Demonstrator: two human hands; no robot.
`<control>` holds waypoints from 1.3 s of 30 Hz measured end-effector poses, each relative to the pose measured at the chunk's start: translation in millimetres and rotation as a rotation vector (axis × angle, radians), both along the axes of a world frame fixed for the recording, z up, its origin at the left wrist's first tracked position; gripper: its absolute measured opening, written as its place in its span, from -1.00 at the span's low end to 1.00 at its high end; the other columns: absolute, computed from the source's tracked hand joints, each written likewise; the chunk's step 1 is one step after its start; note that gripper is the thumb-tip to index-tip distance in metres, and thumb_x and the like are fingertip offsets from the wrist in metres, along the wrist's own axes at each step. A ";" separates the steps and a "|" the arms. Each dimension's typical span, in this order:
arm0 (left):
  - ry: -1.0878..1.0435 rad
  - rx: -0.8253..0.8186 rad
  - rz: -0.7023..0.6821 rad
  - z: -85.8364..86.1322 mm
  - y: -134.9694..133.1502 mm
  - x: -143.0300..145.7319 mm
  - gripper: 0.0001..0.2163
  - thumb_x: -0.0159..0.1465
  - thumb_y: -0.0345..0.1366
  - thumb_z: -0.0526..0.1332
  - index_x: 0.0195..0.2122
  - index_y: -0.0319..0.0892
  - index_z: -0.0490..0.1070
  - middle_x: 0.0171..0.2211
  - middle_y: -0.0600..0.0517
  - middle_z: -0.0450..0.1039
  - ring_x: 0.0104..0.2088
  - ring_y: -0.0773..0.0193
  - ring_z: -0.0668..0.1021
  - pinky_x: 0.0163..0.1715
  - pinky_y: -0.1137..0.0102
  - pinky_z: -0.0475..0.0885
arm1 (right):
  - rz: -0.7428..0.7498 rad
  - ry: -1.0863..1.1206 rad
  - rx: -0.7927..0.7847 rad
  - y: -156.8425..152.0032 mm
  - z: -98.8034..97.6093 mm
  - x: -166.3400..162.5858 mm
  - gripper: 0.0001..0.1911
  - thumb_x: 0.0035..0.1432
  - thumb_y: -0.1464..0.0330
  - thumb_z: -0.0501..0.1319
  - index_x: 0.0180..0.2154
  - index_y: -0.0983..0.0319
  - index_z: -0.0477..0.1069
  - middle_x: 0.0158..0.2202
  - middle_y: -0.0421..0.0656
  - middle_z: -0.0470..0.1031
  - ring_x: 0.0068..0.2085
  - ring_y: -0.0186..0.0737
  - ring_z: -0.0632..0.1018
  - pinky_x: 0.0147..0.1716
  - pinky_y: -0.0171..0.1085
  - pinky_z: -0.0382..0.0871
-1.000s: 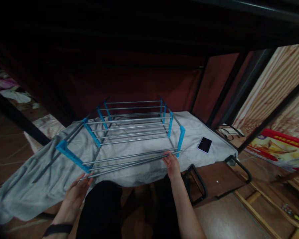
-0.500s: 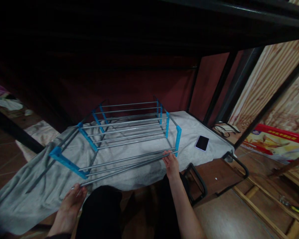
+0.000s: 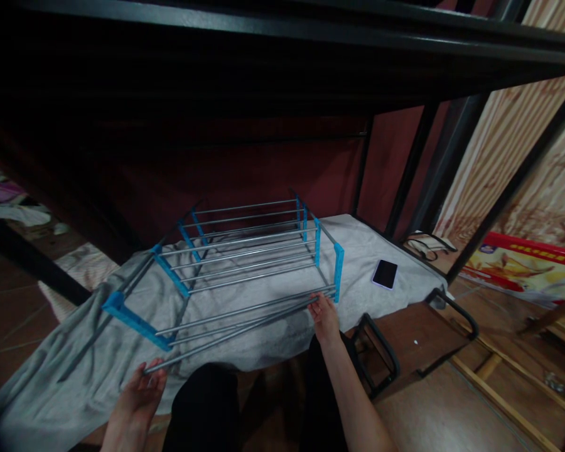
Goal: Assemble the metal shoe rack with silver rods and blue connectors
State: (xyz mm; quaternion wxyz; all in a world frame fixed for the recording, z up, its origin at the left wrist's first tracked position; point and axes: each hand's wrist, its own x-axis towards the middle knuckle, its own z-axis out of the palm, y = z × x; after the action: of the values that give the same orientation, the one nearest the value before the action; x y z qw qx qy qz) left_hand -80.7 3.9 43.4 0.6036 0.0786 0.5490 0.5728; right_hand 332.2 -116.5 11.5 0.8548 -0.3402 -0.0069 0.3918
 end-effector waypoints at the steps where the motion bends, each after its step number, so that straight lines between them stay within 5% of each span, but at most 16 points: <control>1: 0.008 0.001 0.004 0.5 -0.7 -1.1 -0.88 0.10 -0.51 0.10 -0.40 -0.16 0.29 -0.48 0.07 0.45 -0.48 0.34 0.51 -0.49 0.48 0.43 | 0.002 0.003 0.000 0.5 -0.5 -0.5 -0.79 -0.01 0.31 0.40 -0.32 0.17 0.42 -0.30 -0.23 0.57 -0.31 -0.31 0.56 -0.27 -0.30 0.49; 16: -0.076 -0.070 0.012 -3.7 -4.9 -8.6 -0.82 0.23 -0.51 0.06 -0.47 -0.17 0.33 -0.48 0.09 0.48 -0.46 0.38 0.54 -0.47 0.50 0.40 | 0.025 -0.093 -0.086 -8.4 2.4 -0.3 -0.71 -0.06 0.26 0.44 -0.31 0.18 0.44 -0.25 -0.18 0.58 -0.28 -0.28 0.57 -0.26 -0.29 0.51; 27: -0.119 0.034 -0.085 -15.7 -23.3 1.2 -0.82 0.28 -0.51 0.06 -0.41 -0.20 0.39 -0.38 0.07 0.52 -0.36 0.37 0.58 -0.36 0.45 0.50 | 0.048 -0.042 -0.166 -40.9 -26.9 -22.6 -0.72 -0.11 0.33 0.45 -0.33 0.18 0.43 -0.24 -0.16 0.59 -0.25 -0.25 0.58 -0.24 -0.27 0.52; 39: -0.171 0.073 -0.149 -13.7 -25.0 18.7 -0.86 0.21 -0.59 0.10 -0.41 -0.28 0.38 -0.35 -0.04 0.54 -0.33 0.31 0.61 -0.31 0.42 0.58 | 0.079 -0.031 -0.206 -22.2 -29.8 -25.6 -0.65 -0.17 0.32 0.49 -0.48 0.21 0.32 -0.34 -0.22 0.57 -0.31 -0.28 0.57 -0.24 -0.27 0.53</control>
State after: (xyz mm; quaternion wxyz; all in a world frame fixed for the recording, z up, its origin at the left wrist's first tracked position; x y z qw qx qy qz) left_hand -62.0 -21.1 29.6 0.6857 0.0921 0.4669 0.5507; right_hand 306.6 -138.8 -18.3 0.7989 -0.4319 0.0068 0.4185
